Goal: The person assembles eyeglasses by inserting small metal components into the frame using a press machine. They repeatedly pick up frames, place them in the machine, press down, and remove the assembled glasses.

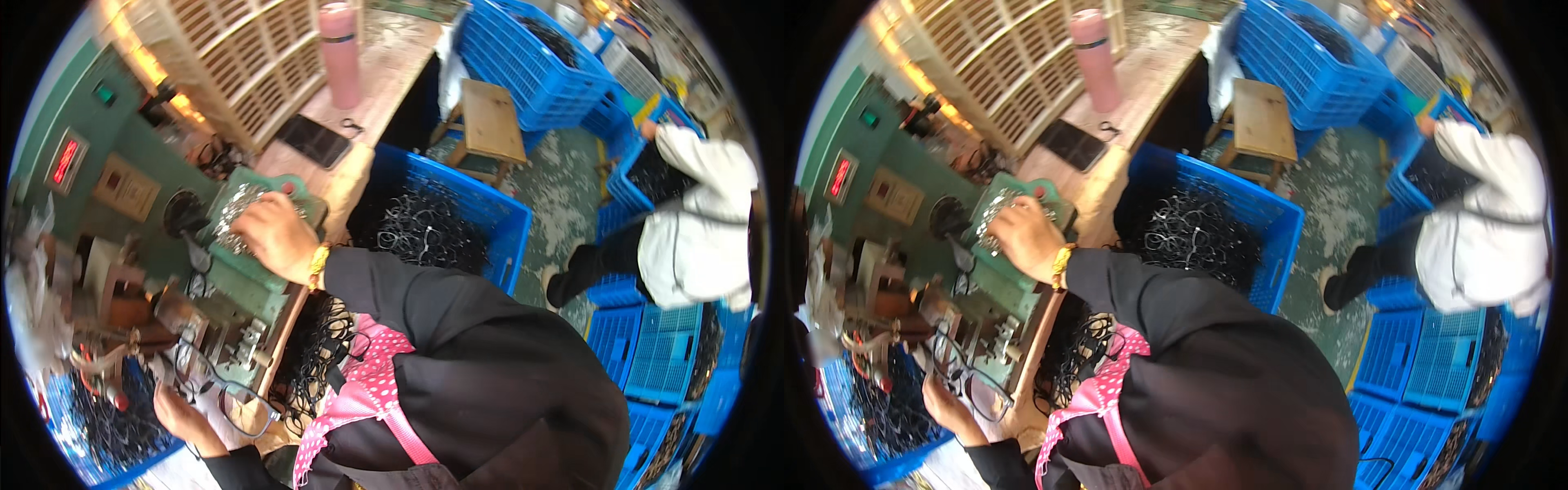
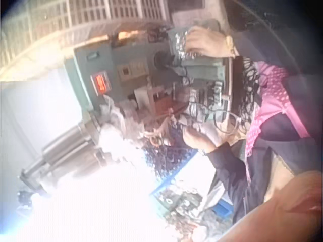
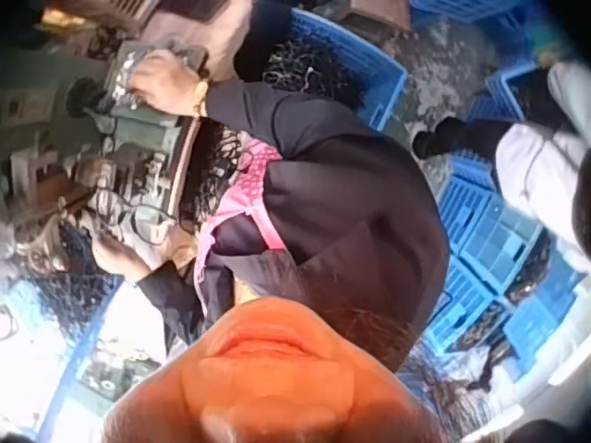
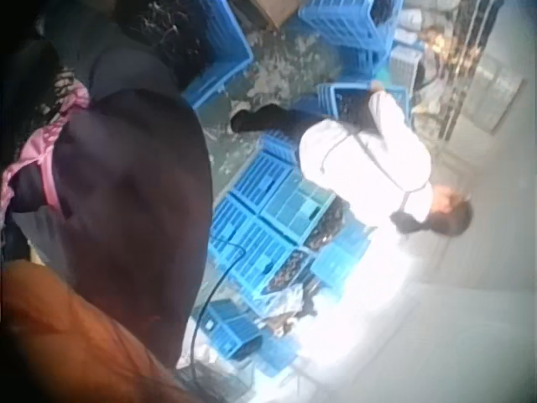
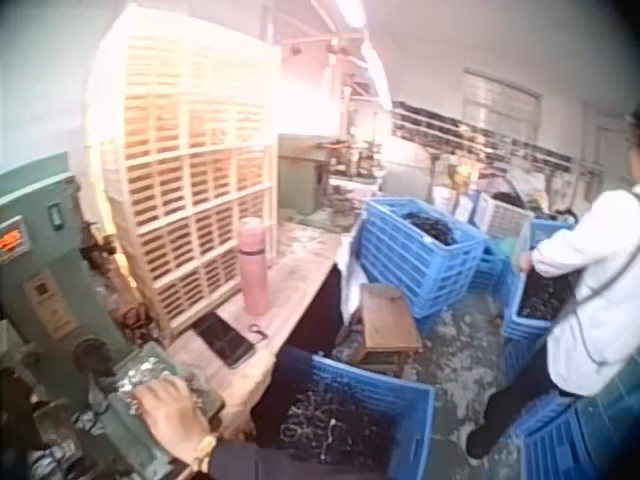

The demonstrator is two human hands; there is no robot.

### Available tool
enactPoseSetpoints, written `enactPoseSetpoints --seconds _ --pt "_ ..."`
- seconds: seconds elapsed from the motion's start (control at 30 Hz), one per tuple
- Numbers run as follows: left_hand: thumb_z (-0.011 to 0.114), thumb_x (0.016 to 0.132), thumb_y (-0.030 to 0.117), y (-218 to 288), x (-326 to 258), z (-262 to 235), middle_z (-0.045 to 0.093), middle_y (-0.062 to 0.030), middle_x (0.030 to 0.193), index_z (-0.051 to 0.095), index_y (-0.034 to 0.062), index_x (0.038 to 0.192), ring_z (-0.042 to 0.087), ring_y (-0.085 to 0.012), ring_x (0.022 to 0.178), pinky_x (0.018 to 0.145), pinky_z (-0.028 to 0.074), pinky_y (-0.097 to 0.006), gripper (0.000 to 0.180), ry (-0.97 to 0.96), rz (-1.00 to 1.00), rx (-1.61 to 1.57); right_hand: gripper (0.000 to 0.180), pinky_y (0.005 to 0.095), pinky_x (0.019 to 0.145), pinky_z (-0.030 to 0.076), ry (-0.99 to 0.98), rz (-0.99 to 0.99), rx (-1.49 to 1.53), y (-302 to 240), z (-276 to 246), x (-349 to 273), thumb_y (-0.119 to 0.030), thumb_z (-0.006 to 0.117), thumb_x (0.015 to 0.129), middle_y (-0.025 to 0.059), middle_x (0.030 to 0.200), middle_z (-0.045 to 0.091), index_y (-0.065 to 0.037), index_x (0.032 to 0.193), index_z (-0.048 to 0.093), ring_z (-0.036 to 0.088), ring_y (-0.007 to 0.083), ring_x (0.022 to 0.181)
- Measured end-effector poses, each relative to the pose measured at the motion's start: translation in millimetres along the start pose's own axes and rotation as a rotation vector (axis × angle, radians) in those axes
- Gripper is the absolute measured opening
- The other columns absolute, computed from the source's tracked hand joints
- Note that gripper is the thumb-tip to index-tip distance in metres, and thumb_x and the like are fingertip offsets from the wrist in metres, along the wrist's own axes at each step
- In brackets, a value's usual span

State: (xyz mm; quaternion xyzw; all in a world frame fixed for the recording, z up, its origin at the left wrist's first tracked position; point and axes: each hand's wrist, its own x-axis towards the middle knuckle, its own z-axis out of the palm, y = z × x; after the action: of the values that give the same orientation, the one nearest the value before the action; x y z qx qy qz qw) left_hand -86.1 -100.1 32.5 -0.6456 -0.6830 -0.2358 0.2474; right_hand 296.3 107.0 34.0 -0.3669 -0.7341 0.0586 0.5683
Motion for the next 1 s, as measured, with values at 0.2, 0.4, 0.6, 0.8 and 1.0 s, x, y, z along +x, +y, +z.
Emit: enactPoseSetpoints --seconds 0.2,0.4,0.6,0.8,1.0 --pt "0.040 0.114 0.022 2 7 -19 0.058 -0.0050 0.090 0.058 0.0009 0.119 0.054 -0.0139 0.080 0.075 0.048 -0.028 0.028 0.220 -0.488 -0.781 0.020 0.0409 0.096 0.048 0.038 -0.009 0.027 -5 -5 4 -0.002 0.074 0.079 0.0046 0.092 0.064 -0.010 0.097 0.069 0.063 0.0289 0.095" --pt "0.045 0.107 0.056 60 29 -46 0.035 0.0095 0.072 0.060 0.0101 0.119 0.028 -0.0017 0.056 0.047 0.022 -0.021 0.050 0.077 -1.086 -1.022 0.020 0.0418 0.100 0.045 0.017 -0.025 0.090 5 -4 0 -0.003 0.072 0.076 0.0066 0.090 0.063 -0.010 0.095 0.069 0.063 0.0291 0.097" --pt "0.063 0.103 0.027 70 -2 -51 0.037 0.0080 0.070 0.056 0.0094 0.119 0.028 -0.0008 0.048 0.042 0.021 -0.021 0.025 -0.203 -0.912 -1.012 0.022 0.0424 0.097 0.045 0.059 -0.015 0.096 0 -6 4 -0.001 0.071 0.075 0.0063 0.088 0.061 -0.011 0.094 0.065 0.062 0.0283 0.094" --pt "0.051 0.109 0.037 108 10 -69 0.056 0.0003 0.085 0.059 0.0029 0.131 0.054 -0.0066 0.070 0.069 0.050 -0.022 0.041 -0.231 -0.936 -1.090 0.022 0.0439 0.098 0.044 0.040 -0.005 0.118 3 0 0 -0.002 0.072 0.078 0.0049 0.091 0.060 -0.014 0.095 0.067 0.061 0.0297 0.096" --pt "0.062 0.098 0.037 105 -11 -74 0.055 0.0025 0.075 0.069 0.0087 0.106 0.050 -0.0090 0.065 0.064 0.042 -0.024 0.031 -0.246 -1.136 -0.916 0.019 0.0469 0.092 0.046 -0.082 -0.001 0.014 -5 -7 7 -0.004 0.068 0.073 0.0125 0.090 0.066 -0.008 0.092 0.071 0.063 0.0351 0.097"
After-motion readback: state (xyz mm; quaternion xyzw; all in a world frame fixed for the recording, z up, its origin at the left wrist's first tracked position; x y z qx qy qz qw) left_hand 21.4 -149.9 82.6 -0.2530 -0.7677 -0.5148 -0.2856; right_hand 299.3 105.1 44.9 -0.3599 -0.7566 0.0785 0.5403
